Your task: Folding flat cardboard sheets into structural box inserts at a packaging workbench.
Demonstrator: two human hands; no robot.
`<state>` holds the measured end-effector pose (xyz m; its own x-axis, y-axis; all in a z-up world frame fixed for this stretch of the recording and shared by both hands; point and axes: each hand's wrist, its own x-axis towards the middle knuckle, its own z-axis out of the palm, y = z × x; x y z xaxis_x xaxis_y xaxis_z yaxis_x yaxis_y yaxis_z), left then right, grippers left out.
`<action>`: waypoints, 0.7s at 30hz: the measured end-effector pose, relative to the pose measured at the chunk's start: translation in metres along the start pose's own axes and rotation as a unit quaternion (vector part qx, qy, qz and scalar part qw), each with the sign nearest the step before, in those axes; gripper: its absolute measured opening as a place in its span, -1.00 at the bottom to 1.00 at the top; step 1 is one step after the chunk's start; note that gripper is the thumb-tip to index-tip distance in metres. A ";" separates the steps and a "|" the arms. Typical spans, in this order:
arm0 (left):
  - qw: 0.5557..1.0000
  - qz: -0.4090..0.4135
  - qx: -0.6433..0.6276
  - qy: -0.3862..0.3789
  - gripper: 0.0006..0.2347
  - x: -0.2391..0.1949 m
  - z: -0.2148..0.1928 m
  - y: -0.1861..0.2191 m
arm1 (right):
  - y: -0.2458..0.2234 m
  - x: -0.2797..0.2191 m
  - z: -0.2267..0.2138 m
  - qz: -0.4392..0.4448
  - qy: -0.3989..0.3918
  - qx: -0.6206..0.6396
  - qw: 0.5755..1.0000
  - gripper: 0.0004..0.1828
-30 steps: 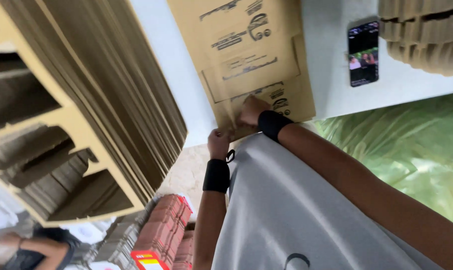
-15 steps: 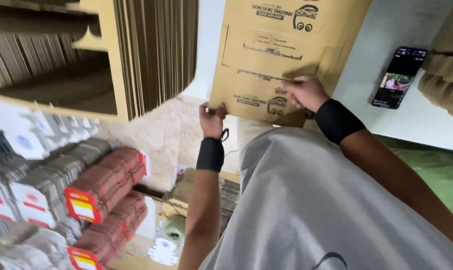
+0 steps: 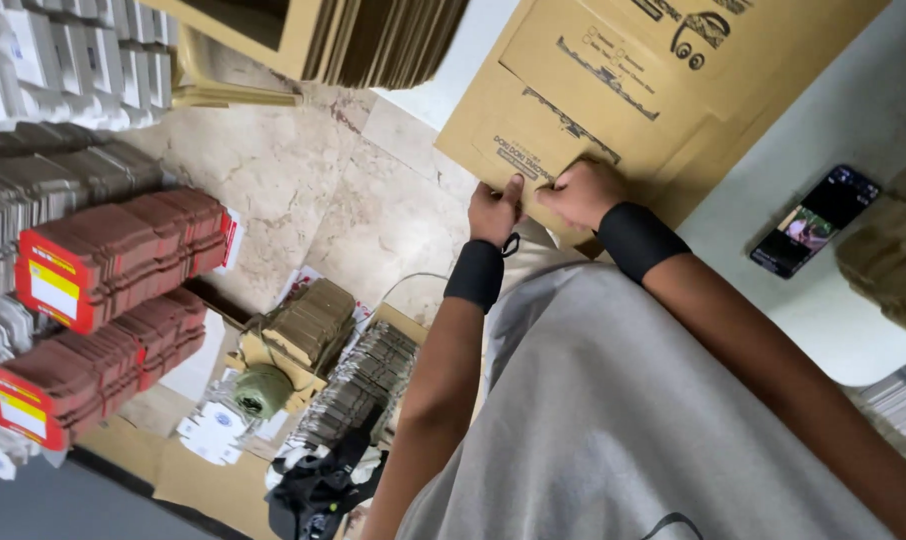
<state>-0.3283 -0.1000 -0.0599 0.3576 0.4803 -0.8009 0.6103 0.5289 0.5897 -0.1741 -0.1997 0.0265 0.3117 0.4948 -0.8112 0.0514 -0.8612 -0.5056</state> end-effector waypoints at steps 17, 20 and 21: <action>0.965 -0.040 0.256 0.045 -0.56 0.000 0.000 0.021 | -0.014 0.029 0.002 0.097 -0.028 0.033 0.994 -0.72; 0.965 -0.035 0.257 0.044 -0.61 -0.019 0.006 0.042 | -0.029 0.020 -0.012 0.110 -0.035 0.034 0.993 -0.76; 0.964 -0.038 0.257 0.049 -0.63 -0.027 0.008 0.051 | -0.037 0.016 -0.018 0.114 -0.042 0.030 0.992 -0.77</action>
<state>-0.3009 -0.0917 -0.0088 0.2459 0.5306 -0.8112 0.9107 0.1600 0.3807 -0.1543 -0.1619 0.0377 0.2291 0.2985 -0.9265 -0.0693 -0.9444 -0.3214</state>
